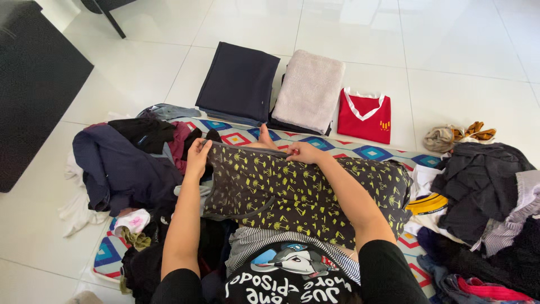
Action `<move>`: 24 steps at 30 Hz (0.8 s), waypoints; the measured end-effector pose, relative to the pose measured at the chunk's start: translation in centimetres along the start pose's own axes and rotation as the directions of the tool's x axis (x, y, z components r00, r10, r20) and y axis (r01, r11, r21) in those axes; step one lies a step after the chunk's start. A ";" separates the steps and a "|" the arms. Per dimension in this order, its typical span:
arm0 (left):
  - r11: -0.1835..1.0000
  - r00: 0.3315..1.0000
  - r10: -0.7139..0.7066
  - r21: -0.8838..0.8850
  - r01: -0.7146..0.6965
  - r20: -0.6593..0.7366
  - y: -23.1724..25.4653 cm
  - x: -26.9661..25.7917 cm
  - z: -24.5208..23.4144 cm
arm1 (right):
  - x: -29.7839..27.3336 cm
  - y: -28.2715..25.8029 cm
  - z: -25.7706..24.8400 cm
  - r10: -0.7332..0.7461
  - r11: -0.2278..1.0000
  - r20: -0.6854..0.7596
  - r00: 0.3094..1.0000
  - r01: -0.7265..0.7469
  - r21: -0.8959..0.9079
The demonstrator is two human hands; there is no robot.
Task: The person sits cross-legged on a patterned mat and folds several garments by hand. They fold a dark patterned top, a plain dark top, and a white and yellow striped top, placing each folded item into a neat stack on the floor.
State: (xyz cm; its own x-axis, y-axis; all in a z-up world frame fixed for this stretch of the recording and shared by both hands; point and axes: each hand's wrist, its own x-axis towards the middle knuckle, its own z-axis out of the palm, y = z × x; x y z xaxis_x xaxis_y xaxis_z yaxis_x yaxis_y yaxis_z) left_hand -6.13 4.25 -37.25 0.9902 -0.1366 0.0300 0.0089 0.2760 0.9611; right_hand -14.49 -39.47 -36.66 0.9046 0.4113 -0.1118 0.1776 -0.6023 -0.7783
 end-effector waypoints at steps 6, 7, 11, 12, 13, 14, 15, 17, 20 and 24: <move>0.993 1.000 0.017 0.116 -0.015 -0.023 -0.3 -0.7 -0.3 | 0.1 -0.2 -2.6 0.214 0.933 -0.094 0.972 -0.176 0.313; 0.989 1.000 0.026 0.143 -0.024 -0.010 -0.5 -0.8 -0.3 | 0.3 -0.1 -3.3 0.239 0.922 -0.131 0.962 -0.183 0.342; 0.985 0.998 0.032 0.170 -0.024 -0.047 -1.5 -0.9 -0.4 | 1.8 0.2 -4.7 0.060 0.876 -0.135 0.989 0.013 0.482; 0.987 0.996 0.029 0.158 -0.016 -0.079 -1.9 -0.7 -0.5 | 2.3 0.0 -5.0 -0.007 0.831 -0.127 0.992 0.076 0.551; 0.990 0.996 0.017 0.139 -0.005 -0.085 -2.1 -0.5 -0.8 | 2.7 -0.3 -5.1 0.036 0.844 -0.174 0.984 0.064 0.533; 0.993 0.996 0.005 0.120 0.006 -0.091 -2.3 -0.3 -1.2 | 3.1 -0.8 -5.2 0.078 0.855 -0.221 0.972 0.049 0.516; 0.995 0.995 -0.005 0.103 0.015 -0.095 -2.4 -0.1 -1.5 | 3.3 -1.3 -5.2 0.116 0.867 -0.271 0.956 0.036 0.497; 0.966 0.981 -0.068 0.234 0.110 -0.183 -2.5 0.0 -2.1 | 3.1 -2.5 -4.3 0.227 0.964 -0.337 0.914 -0.162 0.210; 0.766 0.960 -0.053 0.606 0.215 -0.274 -2.6 -1.0 -2.3 | 1.0 -3.1 -2.7 0.290 0.941 -0.332 0.898 -0.330 -0.070; 0.268 0.965 0.189 0.955 0.127 -0.182 -2.2 -1.6 1.4 | -4.0 0.4 -3.9 0.270 0.841 -0.396 0.878 -0.415 -0.348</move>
State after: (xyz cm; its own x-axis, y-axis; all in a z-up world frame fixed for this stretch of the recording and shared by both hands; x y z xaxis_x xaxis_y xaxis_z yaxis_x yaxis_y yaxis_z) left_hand -7.89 2.52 -39.05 0.9825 0.0934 0.1609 -0.0049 -0.8517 0.5240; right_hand -16.52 -44.06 -34.12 0.9954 -0.0725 -0.0632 -0.0916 -0.9149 -0.3932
